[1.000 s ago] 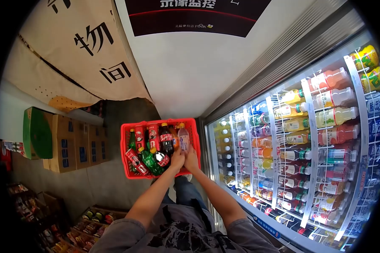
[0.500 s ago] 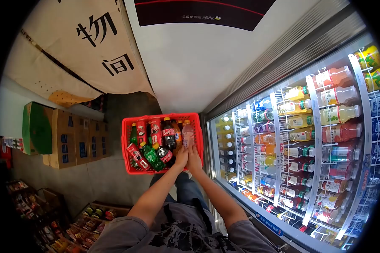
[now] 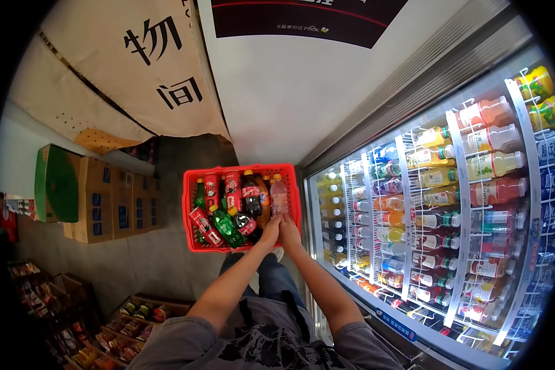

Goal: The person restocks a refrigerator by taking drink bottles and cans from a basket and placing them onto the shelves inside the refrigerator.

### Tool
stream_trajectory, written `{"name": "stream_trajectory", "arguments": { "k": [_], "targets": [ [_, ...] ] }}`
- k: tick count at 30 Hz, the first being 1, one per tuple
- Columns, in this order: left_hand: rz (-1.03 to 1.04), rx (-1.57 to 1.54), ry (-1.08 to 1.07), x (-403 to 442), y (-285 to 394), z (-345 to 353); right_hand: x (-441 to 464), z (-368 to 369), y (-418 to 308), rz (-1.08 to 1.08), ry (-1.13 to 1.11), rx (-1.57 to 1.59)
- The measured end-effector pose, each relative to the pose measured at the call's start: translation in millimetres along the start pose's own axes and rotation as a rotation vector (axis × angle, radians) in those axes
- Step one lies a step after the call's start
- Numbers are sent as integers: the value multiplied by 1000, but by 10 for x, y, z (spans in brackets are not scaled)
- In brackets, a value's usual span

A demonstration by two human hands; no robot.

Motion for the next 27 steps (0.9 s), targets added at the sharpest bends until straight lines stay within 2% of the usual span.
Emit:
{"name": "stream_trajectory", "arguments": {
  "k": [2,4,5,7,8,10,12,14,16,18,22,27],
  "targets": [
    [-41,-27,13,-59,5,-16,-32,-23,12,-1,-25,37],
    [-78,-24,31,-195,109,-28,-103,-196,-32,-73,138,187],
    [-74,-21,26,-216,133,-66,-126,-243,-34,-72,145,187],
    [-76,-86,-17,-294,225,-113,-196,-397,32,95,144,366],
    [-74,-78,-30,-335,277,-130,-240,-492,12,101,158,367],
    [-110,-109,4,-677,782,-58,-370,-785,-11,66,403,483],
    [-55,-88,-20,-612,893,-145,-441,-973,-37,89,470,540],
    [19,-49,-98,-617,1136,-103,-550,-1119,15,218,509,677],
    [99,-18,-183,-642,1352,-5,-673,-1198,27,230,540,780],
    [170,0,-238,-671,1500,160,-706,-1170,151,221,534,1238],
    [282,133,-446,-1053,1815,754,-1194,-1666,14,170,718,1397],
    [410,274,-722,-1738,1927,1444,-2131,-2183,-17,164,1001,1377]
  ]
}}
Point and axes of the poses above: each hand's wrist, its own x-axis towards the middle knuckle, its own z-axis out of the palm, y = z × x, the point moved 6 cm from there along x, towards the middle knuckle, and after that the axes turned 3 degrees about z, right-handed, at the moved point
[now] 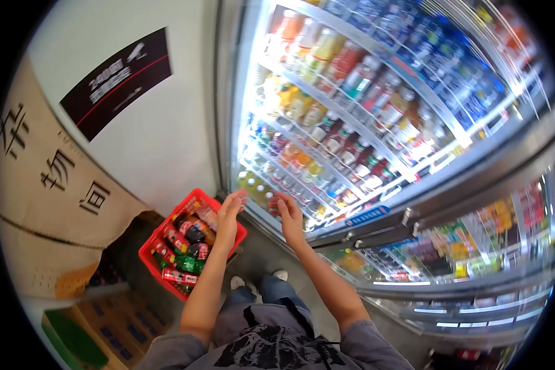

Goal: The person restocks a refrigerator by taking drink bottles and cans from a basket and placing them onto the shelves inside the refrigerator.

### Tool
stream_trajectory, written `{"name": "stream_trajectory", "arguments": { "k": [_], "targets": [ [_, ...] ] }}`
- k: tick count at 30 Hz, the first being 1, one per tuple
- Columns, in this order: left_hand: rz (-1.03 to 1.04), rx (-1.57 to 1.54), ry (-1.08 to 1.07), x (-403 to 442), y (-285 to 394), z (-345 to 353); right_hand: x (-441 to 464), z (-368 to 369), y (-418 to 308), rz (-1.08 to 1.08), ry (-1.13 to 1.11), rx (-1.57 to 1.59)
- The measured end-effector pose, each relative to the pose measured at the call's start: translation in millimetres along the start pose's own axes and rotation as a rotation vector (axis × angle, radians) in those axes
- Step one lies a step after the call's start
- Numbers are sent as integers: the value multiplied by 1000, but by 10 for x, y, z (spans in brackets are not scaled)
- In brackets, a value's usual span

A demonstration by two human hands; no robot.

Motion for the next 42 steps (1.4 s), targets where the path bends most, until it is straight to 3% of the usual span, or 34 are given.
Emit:
{"name": "stream_trajectory", "arguments": {
  "k": [12,17,20,23,31,37,40,42],
  "targets": [
    [134,-59,-398,-630,528,1962,-1241,-1421,-1637,-414,354,-85],
    [71,-65,-524,-1137,388,2582,-1813,-2124,-1809,-486,549,-102],
    [42,-39,-544,-1378,210,2758,-2018,-2559,-1843,-490,817,-300],
    [32,-42,-547,-1544,105,2836,-2013,-2715,-1924,-465,870,-353],
    [24,-6,-610,-1656,164,3088,-1952,-2738,-1846,-353,790,-330],
    [21,-4,-674,-1515,202,3288,-1830,-2806,-1857,-259,812,-523],
    [9,-15,-755,-1501,221,3345,-1705,-2799,-1887,-288,765,-391],
    [3,-5,-792,-1472,248,3347,-1600,-2807,-1824,-119,675,-194]
  ]
}}
Point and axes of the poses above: each hand's wrist, its own x-axis towards the middle knuckle, its own z-axis out of the palm, y = z × x, the point moved 6 cm from there along x, towards the middle knuckle, and after that the axes turned 3 degrees about z, right-handed, at the moved point
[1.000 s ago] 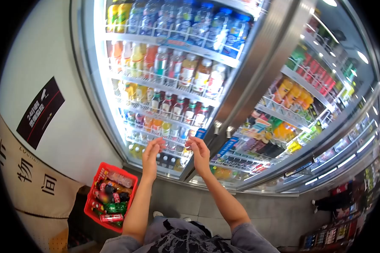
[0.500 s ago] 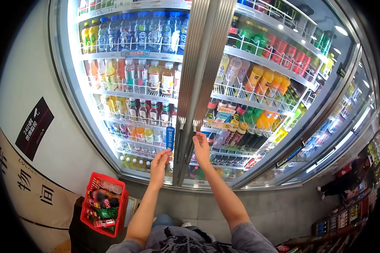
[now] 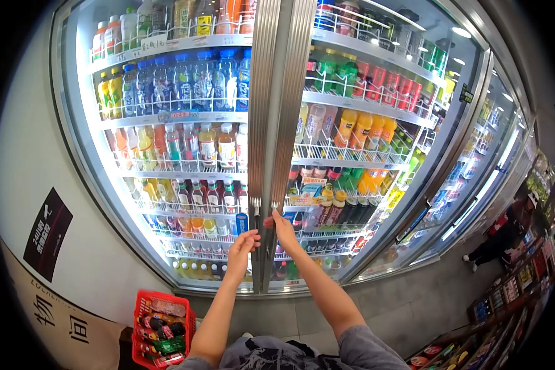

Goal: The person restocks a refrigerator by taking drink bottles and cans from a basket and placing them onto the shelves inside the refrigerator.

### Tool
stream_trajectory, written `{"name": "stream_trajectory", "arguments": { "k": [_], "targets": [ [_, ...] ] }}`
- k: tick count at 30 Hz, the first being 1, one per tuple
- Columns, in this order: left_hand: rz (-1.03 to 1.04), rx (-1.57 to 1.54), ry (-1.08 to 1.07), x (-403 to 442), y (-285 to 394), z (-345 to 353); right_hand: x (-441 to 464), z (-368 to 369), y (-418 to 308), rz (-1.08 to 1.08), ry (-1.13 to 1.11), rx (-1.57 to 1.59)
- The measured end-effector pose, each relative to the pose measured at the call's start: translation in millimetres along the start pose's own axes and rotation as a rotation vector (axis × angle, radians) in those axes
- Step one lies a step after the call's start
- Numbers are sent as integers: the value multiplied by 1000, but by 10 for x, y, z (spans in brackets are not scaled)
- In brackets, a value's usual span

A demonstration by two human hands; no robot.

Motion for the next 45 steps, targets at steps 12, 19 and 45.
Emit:
{"name": "stream_trajectory", "arguments": {
  "k": [12,19,45],
  "targets": [
    [-94,-3,-112,-72,-200,-278,-25,86,174,-18,258,-22],
    [-170,-49,-161,-265,-288,-323,-86,125,136,-18,383,-5],
    [-84,-134,-249,-1147,105,982,-3128,-609,-106,-121,600,-157]
  ]
}}
Point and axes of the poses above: each hand's wrist, its own x-axis towards the middle knuckle, its own z-axis out of the palm, y = z × x, the point moved 6 cm from there along x, towards the middle knuckle, and after that the axes turned 3 degrees about z, right-handed, at the moved point
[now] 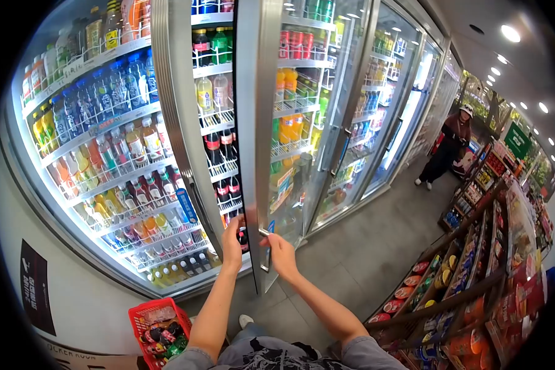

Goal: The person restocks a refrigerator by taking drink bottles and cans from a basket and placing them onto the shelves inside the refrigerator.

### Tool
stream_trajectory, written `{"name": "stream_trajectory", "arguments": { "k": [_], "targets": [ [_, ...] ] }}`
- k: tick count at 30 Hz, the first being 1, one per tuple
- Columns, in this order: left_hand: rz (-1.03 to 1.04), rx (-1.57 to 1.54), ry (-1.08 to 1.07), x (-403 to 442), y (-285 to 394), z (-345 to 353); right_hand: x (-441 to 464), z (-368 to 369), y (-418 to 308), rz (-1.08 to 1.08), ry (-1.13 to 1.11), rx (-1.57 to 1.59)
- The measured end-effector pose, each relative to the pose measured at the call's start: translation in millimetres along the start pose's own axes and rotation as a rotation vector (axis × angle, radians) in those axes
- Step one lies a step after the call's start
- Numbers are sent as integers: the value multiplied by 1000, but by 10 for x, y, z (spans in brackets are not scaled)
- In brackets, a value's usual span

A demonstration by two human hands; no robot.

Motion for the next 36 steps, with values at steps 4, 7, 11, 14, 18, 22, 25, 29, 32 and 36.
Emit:
{"name": "stream_trajectory", "arguments": {
  "k": [4,7,11,14,18,22,25,29,32,36],
  "targets": [
    [-47,-36,-78,-412,-157,350,-558,-620,-672,-489,454,-188],
    [-77,-58,-189,-700,-211,684,-870,-804,-862,-591,345,-129],
    [-217,-221,-332,-1062,-414,1135,-1049,-971,-965,-649,199,20],
    [-221,-347,-441,-1346,-363,1608,-1062,-1173,-986,-634,187,-29],
    [-360,-329,-538,-1570,-336,2173,-907,-1578,-919,-513,333,130],
    [-546,-306,-661,-1582,-314,2399,-764,-1947,-991,-526,408,116],
    [-475,-357,-695,-1270,-479,2378,-628,-2096,-879,-494,426,121],
    [-347,-352,-673,-869,-441,2270,-314,-2007,-683,-398,385,175],
    [-319,-388,-632,-512,-566,2230,29,-1811,-588,-265,280,282],
    [-277,-357,-560,74,-634,2120,727,-1566,-464,-327,211,173]
  ]
}}
Point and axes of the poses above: each hand's wrist, its own x-axis towards the middle knuckle, its own z-axis out of the palm, y = z × x, the point moved 6 cm from there along x, towards the middle knuckle, and after that the axes turned 3 degrees about z, right-handed, at the moved point
